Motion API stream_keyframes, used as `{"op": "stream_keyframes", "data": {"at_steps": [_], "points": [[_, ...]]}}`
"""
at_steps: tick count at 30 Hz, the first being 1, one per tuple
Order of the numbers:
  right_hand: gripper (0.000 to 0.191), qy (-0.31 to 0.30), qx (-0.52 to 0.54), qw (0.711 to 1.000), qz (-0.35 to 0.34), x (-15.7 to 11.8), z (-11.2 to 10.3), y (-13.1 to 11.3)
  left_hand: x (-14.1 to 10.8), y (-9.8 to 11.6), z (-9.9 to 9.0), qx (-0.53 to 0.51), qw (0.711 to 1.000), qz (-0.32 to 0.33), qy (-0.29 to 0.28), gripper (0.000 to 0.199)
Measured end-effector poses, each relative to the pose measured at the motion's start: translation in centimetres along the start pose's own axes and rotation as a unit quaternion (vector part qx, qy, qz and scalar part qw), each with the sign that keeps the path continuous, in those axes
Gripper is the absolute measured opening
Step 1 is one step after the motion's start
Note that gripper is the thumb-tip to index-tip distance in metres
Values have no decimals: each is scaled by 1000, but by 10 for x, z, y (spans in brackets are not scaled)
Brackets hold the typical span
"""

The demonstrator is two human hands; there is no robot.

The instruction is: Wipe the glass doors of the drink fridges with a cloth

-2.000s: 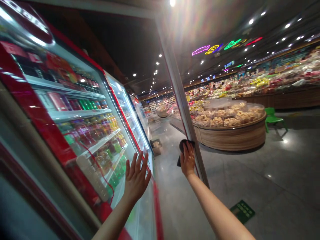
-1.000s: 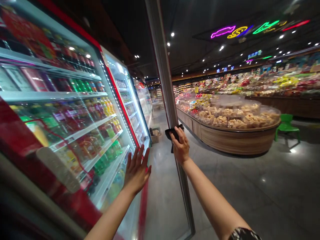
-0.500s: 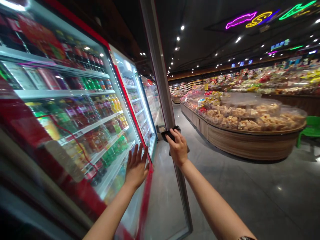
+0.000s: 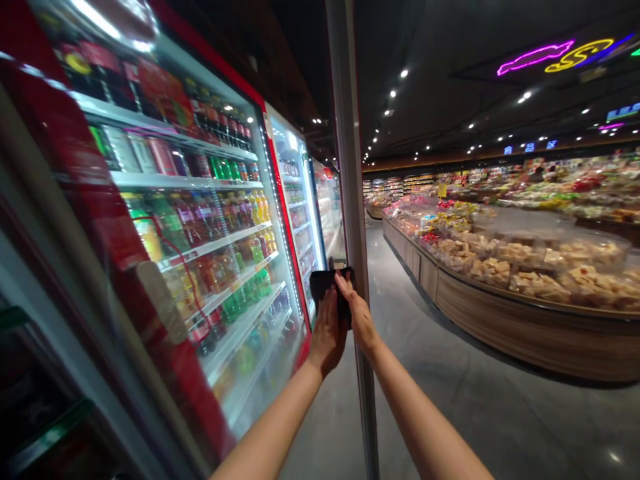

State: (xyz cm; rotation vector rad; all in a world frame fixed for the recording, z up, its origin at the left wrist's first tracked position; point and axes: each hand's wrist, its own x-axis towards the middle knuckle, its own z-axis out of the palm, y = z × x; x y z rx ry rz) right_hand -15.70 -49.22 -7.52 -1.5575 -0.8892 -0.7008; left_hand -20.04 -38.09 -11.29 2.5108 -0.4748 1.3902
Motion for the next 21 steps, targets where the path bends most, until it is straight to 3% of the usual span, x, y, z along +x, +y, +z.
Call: {"op": "stream_keyframes", "data": {"at_steps": [2, 5, 7, 11, 14, 16, 18, 21], "points": [[53, 37, 26, 999, 5, -2, -20, -7, 18, 0, 10, 58, 998, -10, 20, 78], [39, 112, -37, 993, -16, -13, -45, -9, 40, -3, 12, 115, 993, 2, 26, 82], [36, 106, -96, 989, -38, -25, -53, -4, 40, -4, 14, 130, 991, 20, 20, 84], [44, 64, -159, 984, -54, -50, -49, 14, -9, -3, 33, 154, 986, 38, 49, 71], [48, 51, -177, 982, -44, -61, -43, 21, -52, -4, 45, 166, 979, 93, 73, 62], [49, 47, -180, 982, -37, -62, -42, 20, -57, -11, 40, 183, 970, 148, 65, 57], [50, 48, -179, 982, -39, -60, -43, 17, -43, -21, 28, 202, 964, 168, 48, 56], [52, 62, -187, 979, -44, -57, -42, 17, -16, -31, 13, 206, 974, 79, 46, 60]]}}
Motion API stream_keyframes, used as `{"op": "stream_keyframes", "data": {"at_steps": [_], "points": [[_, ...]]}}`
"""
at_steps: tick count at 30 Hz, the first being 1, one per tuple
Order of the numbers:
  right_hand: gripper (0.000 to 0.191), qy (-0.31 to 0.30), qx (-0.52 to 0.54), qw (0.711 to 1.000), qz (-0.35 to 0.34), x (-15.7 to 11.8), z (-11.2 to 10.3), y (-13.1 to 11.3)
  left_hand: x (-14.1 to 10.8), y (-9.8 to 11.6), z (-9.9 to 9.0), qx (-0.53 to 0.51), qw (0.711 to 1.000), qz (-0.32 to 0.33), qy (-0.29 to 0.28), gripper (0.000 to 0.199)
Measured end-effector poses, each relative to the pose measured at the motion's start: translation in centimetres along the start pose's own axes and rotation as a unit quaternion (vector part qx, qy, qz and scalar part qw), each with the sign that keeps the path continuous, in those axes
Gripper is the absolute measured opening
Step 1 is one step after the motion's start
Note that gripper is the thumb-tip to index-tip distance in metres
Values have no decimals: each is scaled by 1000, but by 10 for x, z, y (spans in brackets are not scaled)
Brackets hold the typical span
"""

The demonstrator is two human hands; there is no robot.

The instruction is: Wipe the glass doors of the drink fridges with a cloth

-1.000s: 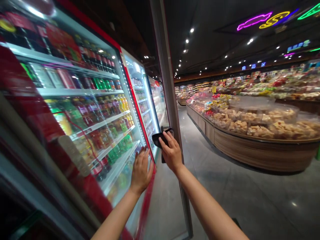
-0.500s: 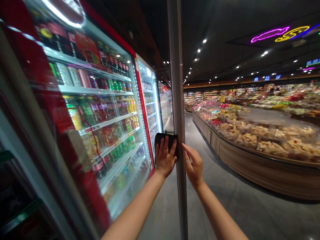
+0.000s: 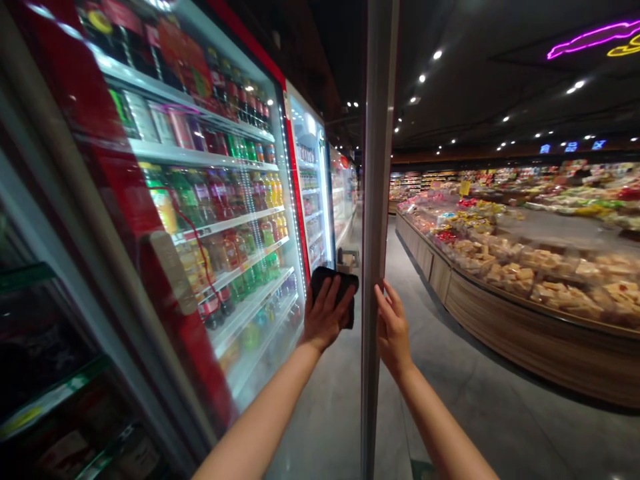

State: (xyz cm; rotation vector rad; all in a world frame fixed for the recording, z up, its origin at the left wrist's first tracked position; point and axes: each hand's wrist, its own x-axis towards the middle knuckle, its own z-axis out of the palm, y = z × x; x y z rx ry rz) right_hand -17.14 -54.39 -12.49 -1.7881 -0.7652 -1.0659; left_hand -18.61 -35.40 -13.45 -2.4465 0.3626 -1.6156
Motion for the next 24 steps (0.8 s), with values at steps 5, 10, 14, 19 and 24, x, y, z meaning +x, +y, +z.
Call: {"op": "stream_keyframes", "data": {"at_steps": [5, 10, 14, 19, 24], "points": [[57, 14, -34, 999, 32, -16, 22, 15, -34, 29, 17, -17, 997, -63, 42, 60], [65, 6, -53, 998, 41, -24, 41, 26, -68, 36, 37, -27, 997, 40, 52, 58], [67, -5, -75, 997, 20, -30, 45, 28, -74, -1, 27, -20, 998, -47, 47, 61], [70, -1, -78, 996, 38, -61, 58, 30, -122, 5, 32, 8, 992, -120, 48, 61], [68, 13, -81, 994, 70, -75, 72, 34, -104, -11, 31, -5, 988, 152, 8, 55]]}}
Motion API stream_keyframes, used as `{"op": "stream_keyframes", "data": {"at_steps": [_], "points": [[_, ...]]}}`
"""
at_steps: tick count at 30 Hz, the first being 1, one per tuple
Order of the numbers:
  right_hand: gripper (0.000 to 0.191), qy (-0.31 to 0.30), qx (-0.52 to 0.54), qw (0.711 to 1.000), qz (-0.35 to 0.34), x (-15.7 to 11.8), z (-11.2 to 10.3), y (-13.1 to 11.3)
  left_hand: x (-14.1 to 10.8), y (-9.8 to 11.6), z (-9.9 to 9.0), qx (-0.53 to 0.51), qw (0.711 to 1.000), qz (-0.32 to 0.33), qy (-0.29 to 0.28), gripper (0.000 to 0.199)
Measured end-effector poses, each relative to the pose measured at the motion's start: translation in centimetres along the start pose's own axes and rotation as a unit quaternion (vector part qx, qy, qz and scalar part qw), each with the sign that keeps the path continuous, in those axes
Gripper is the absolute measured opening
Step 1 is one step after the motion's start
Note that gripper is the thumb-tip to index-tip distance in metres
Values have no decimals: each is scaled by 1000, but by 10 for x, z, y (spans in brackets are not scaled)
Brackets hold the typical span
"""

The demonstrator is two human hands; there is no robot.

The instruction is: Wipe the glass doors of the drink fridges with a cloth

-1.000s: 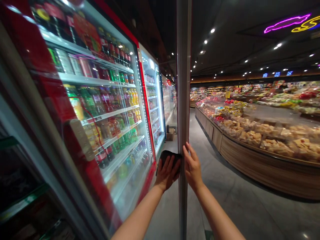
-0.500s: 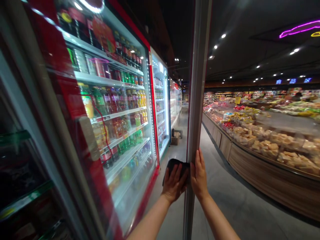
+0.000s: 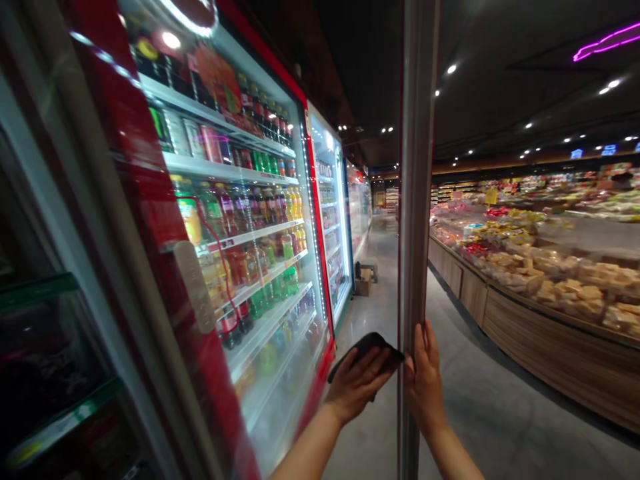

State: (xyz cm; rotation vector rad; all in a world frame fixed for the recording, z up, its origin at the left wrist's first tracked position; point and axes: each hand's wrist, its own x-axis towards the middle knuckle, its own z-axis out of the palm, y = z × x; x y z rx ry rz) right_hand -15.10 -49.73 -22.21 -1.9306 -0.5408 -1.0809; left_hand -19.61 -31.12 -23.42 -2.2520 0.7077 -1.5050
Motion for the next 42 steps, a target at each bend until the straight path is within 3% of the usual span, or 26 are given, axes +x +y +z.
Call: {"op": "stream_keyframes", "data": {"at_steps": [2, 4, 7, 8, 10, 13, 15, 18, 21, 24, 27, 29, 32, 33, 35, 39, 42], "points": [[68, 5, -4, 1000, 2, 0, 4, 3, 4, -28, -11, 7, 999, -43, -4, 58], [69, 9, -16, 1000, 3, -2, 8, 8, -8, -46, -22, 16, 987, -161, 13, 60], [68, 20, -39, 999, 5, -9, 14, 15, -50, -38, -26, 26, 946, -316, 64, 64], [68, 27, -47, 999, 3, -12, 16, 18, -64, -28, -25, 24, 948, -313, 60, 65], [68, 45, -63, 997, -8, -16, 19, 23, -77, -9, -20, 24, 971, -236, 25, 63], [68, 67, -72, 995, -31, -19, 22, 31, -61, -14, -20, 27, 995, -92, -1, 57], [68, 72, -64, 994, -46, -18, 21, 36, -40, -40, -28, 37, 992, -119, 11, 59], [69, 77, -62, 992, -81, -14, 19, 38, -30, -77, -45, 50, 961, -267, 61, 67], [75, 92, -100, 980, -144, -12, 21, 22, -51, -76, -48, 76, 921, -373, 87, 73], [73, 36, -96, 956, -273, -14, 39, -12, -73, -56, -38, 83, 946, -302, 83, 73], [73, -29, -58, 921, -384, -16, 66, -47, -75, -68, -42, 78, 973, -209, 64, 69], [75, -30, -50, 905, -421, -15, 81, -59, -72, -96, -58, 83, 967, -237, 53, 65], [80, -10, -58, 887, -457, -13, 93, -61, -84, -125, -82, 113, 922, -361, 87, 63], [80, 0, -60, 883, -466, -13, 95, -59, -93, -124, -84, 117, 912, -381, 98, 62], [75, 15, -63, 869, -491, -14, 95, -54, -112, -105, -77, 113, 919, -364, 98, 62], [59, 11, -95, 825, -557, -19, 88, -50, -129, -57, -49, 99, 964, -233, 77, 66], [59, 3, -122, 822, -557, -24, 81, -52, -115, -66, -56, 104, 970, -211, 64, 57]]}}
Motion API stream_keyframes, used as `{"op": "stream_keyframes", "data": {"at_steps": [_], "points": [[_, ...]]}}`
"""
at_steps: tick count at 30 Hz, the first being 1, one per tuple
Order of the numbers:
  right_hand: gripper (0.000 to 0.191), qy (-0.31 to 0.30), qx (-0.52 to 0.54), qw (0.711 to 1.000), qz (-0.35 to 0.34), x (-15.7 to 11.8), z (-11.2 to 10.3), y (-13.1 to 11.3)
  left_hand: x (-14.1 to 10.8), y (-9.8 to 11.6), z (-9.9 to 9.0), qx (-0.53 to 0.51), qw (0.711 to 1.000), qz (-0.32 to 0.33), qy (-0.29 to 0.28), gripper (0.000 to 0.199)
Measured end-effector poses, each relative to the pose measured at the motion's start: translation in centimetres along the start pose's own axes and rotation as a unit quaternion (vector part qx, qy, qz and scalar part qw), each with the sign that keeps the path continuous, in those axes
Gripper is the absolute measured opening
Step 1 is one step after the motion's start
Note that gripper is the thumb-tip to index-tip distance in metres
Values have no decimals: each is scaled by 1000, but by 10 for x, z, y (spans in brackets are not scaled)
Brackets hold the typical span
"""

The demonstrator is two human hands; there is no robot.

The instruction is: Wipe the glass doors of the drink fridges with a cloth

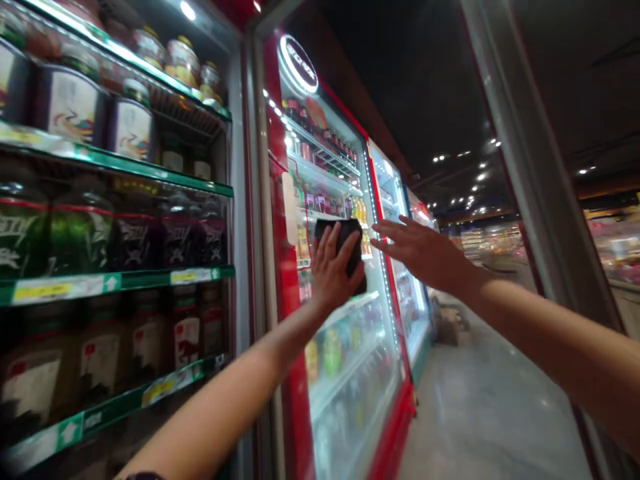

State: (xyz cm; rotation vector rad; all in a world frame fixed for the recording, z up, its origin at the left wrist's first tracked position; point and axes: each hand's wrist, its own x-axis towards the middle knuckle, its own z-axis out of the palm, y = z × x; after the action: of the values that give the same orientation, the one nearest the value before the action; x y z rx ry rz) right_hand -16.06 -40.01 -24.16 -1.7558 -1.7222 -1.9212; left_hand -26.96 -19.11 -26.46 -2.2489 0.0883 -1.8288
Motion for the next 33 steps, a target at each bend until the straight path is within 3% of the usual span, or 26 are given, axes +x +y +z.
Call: {"op": "stream_keyframes", "data": {"at_steps": [2, 3, 5, 6, 8, 10, 12, 13, 15, 18, 21, 26, 28, 33], "points": [[60, -1, -2, 1000, 10, 0, -5, -6, 17, -23, -10, 8, 998, -64, -1, 56], [60, 3, -3, 1000, 17, 0, -7, -10, 21, -36, -15, 14, 991, -135, 9, 57], [61, 13, -6, 999, 30, 1, -10, -19, 15, -55, -22, 21, 964, -263, 38, 57], [61, 15, -8, 999, 34, 2, -12, -22, 4, -59, -22, 22, 957, -285, 46, 56], [63, 12, -15, 999, 32, 3, -13, -27, -21, -56, -16, 25, 961, -267, 70, 56], [66, 8, -25, 999, 28, 3, -12, -28, -37, -44, -7, 20, 987, -147, 60, 57], [65, 14, -33, 999, 23, 2, -11, -26, -31, -36, -4, 13, 999, -10, 28, 59], [64, 20, -36, 999, 21, 2, -10, -25, -21, -37, -5, 12, 999, 25, 19, 59], [63, 27, -43, 999, 17, 1, -9, -25, 8, -52, -14, 16, 1000, 2, 10, 59], [66, 18, -67, 997, 23, 0, -8, -28, 33, -89, -29, 28, 990, -138, 30, 57], [73, 14, -72, 997, 24, -1, -7, -31, 4, -114, -28, 21, 983, -176, 50, 56], [67, 41, -50, 998, 24, -4, -4, -29, -80, -114, -20, -11, 988, -134, 81, 49], [65, 47, -42, 998, 20, -5, -2, -28, -88, -117, -31, -12, 990, -125, 70, 48], [65, 56, -37, 998, 12, -5, -1, -29, -70, -142, -60, 21, 986, -132, 100, 49]]}}
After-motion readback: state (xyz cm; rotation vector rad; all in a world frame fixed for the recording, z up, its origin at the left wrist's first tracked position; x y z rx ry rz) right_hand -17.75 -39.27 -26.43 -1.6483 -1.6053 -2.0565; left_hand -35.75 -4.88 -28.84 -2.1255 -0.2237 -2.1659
